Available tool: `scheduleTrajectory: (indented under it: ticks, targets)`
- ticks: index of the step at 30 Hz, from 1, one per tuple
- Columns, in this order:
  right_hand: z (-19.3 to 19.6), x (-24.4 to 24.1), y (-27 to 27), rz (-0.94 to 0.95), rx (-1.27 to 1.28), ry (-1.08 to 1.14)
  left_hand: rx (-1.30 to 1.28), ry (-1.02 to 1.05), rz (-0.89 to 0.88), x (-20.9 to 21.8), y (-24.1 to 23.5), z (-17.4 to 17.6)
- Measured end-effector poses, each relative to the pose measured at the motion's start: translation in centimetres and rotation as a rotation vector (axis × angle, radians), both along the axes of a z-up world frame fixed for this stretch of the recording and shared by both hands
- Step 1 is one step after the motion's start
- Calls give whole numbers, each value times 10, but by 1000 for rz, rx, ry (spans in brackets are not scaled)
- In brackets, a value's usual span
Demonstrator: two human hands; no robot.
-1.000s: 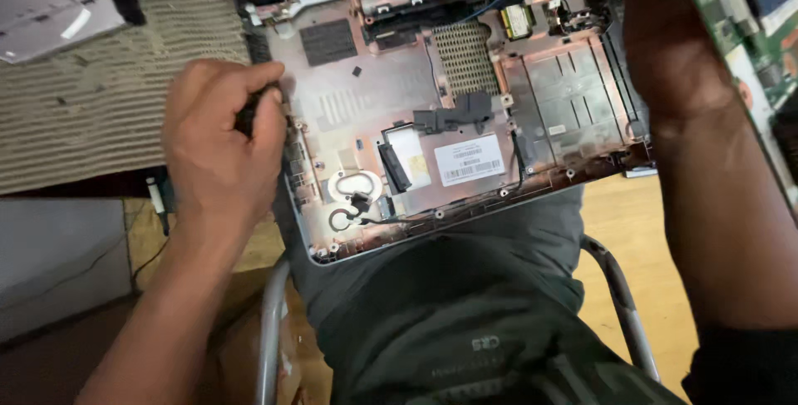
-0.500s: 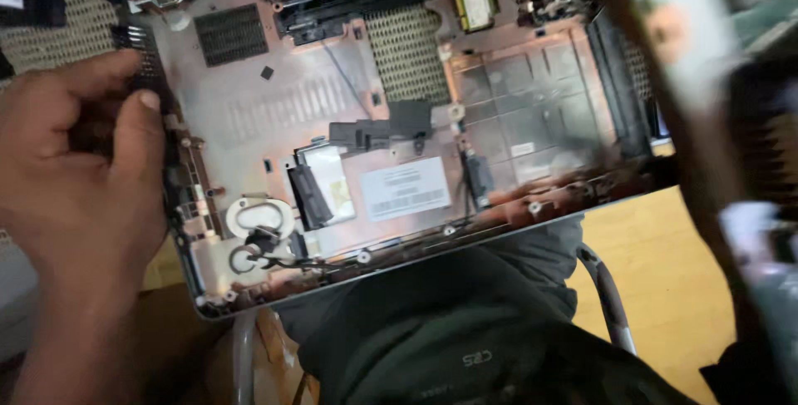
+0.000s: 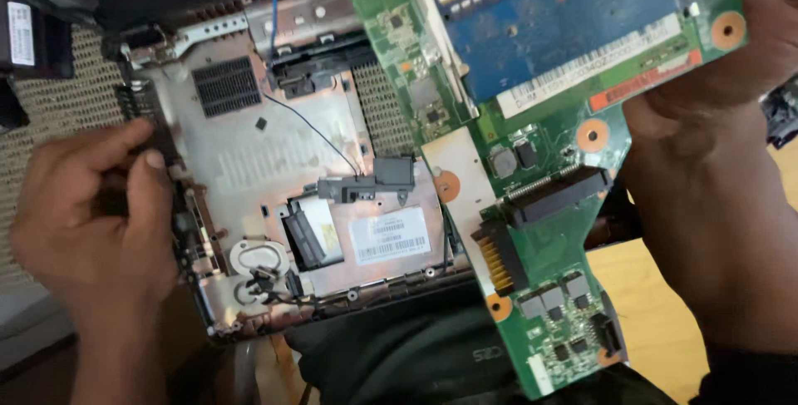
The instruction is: The person uses a red screwdriver to remove screws from a laptop motherboard. They then detach the motherboard from the laptop chassis, disconnect cables, and place the motherboard back into the chassis.
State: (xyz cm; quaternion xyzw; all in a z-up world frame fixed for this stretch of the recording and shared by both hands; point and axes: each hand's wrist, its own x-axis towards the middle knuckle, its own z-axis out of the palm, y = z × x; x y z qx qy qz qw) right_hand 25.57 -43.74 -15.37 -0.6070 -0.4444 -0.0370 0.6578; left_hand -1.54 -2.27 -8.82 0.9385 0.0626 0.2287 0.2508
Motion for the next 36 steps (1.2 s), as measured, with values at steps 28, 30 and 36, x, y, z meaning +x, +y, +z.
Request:
scheduleTrajectory:
  ticks: [28,30,36]
  targets:
    - [53,10,38,56,-136,670,-122,-317,-25,8,14,-27]
    - [95,-15,74,128,2,718,-170,-255,-49,11,20,-36]
    - [70,1,77,648,378,730,85,63,86,12,-3,21]
